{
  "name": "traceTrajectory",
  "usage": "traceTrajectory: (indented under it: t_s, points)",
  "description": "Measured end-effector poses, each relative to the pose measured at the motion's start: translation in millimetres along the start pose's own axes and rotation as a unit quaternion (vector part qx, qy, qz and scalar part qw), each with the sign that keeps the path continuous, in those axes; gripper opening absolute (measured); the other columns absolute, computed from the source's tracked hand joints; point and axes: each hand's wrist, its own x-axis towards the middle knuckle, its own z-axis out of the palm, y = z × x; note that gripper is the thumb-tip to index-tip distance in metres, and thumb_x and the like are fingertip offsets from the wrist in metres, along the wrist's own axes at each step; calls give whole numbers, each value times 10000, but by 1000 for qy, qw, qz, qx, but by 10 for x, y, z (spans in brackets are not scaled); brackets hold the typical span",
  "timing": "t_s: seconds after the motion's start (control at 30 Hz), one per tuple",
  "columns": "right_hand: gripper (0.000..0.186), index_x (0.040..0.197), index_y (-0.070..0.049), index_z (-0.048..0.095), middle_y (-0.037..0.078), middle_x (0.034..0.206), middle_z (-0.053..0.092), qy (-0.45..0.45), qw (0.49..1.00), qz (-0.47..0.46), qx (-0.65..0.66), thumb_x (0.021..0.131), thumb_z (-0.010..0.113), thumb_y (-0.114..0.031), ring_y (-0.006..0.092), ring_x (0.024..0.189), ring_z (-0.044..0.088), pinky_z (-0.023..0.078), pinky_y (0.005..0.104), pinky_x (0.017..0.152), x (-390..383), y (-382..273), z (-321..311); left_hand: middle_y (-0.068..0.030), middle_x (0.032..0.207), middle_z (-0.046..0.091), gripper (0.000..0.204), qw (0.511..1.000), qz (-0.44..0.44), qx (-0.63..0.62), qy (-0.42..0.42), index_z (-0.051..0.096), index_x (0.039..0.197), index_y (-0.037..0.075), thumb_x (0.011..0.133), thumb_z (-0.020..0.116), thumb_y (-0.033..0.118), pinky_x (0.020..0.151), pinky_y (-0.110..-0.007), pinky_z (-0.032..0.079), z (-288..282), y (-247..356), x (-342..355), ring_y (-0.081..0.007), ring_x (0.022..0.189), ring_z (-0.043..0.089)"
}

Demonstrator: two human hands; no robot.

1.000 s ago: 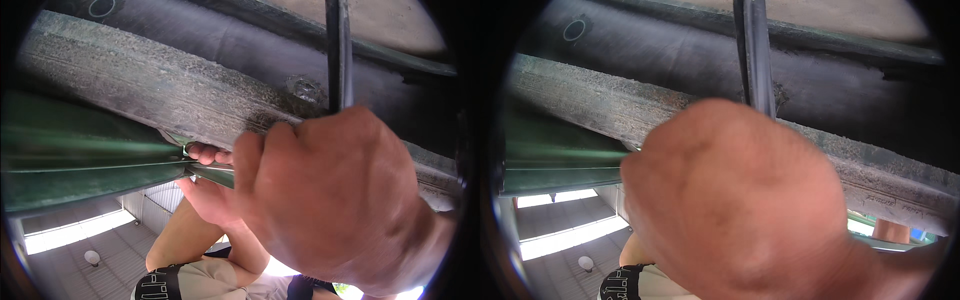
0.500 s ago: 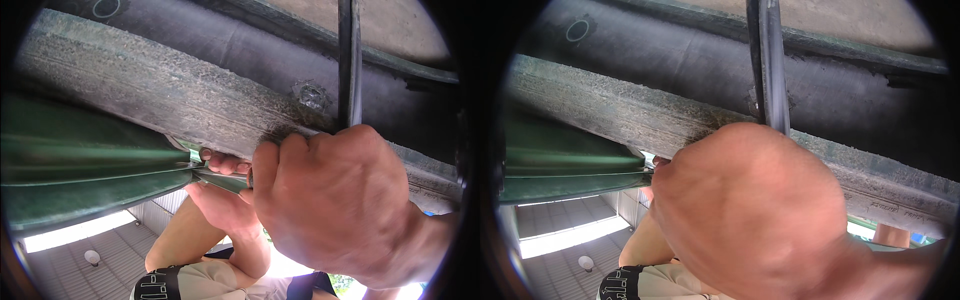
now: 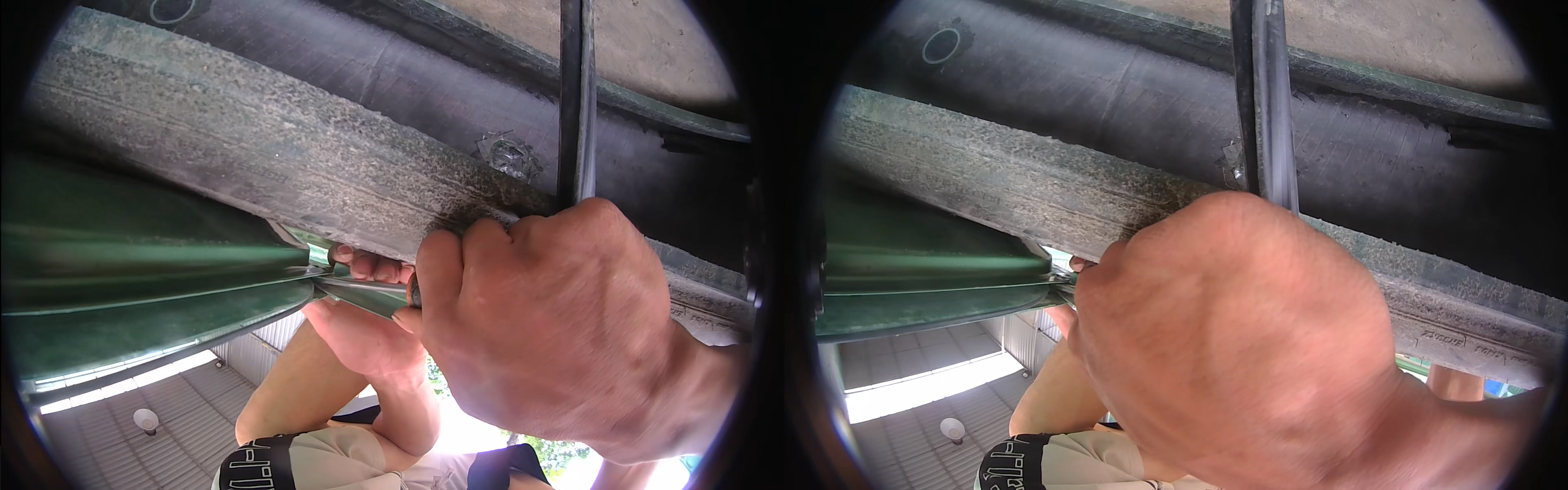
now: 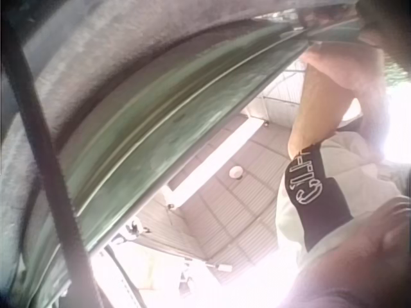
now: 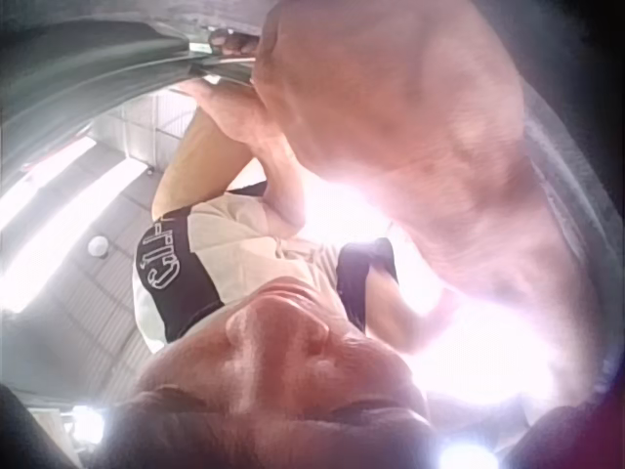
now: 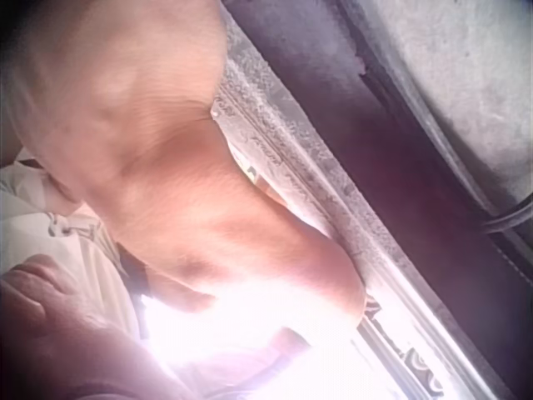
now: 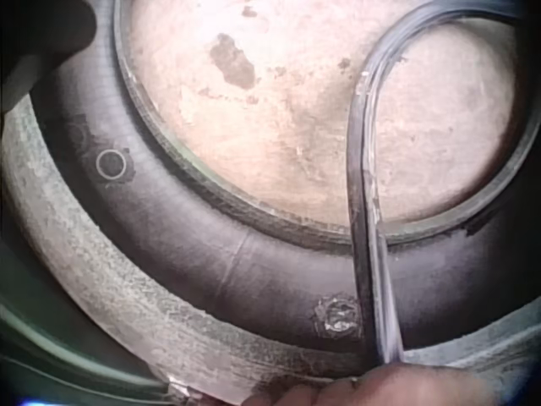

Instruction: The person installs a rubber seal around the frame of a green car door, pressing it into place by hand and using a screwdriver to tuck the edges into the channel.

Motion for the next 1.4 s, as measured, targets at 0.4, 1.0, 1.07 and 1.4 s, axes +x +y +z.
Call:
traceTrajectory:
  t_s: [0.4,1.0,1.07,1.4]
  points:
    - [347,644,-64,555,-3,464,463,16,998,-29,-50,826,702,-319,115,370,469,314,298,346,-37,83,74,-40,896,599,473,997,-35,-56,-46,589,1063,74,1032,390,501,835,-385,472,-78,-8,-13,-191,815,549]
    - [195,645,-49,581,45,499,548,117,992,-38,30,753,673,-183,197,446,603,474,351,410,19,157,164,-93,954,592,415,995,-44,-82,-24,562,1040,52,1039,366,417,946,-426,442,216,29,-137,-261,952,541]
    - [195,650,-43,581,53,503,552,99,993,-36,54,763,667,-176,207,448,605,477,358,408,15,220,147,-88,944,595,423,992,-63,-106,-19,565,1031,59,1036,374,436,936,-430,449,178,40,-87,-260,949,548]
    - [199,695,-2,586,81,521,574,35,989,-91,113,807,642,-157,283,503,649,509,413,452,-17,359,214,-55,956,604,385,998,-40,-10,52,576,1021,90,995,500,466,903,-466,477,245,30,-148,-257,963,573]
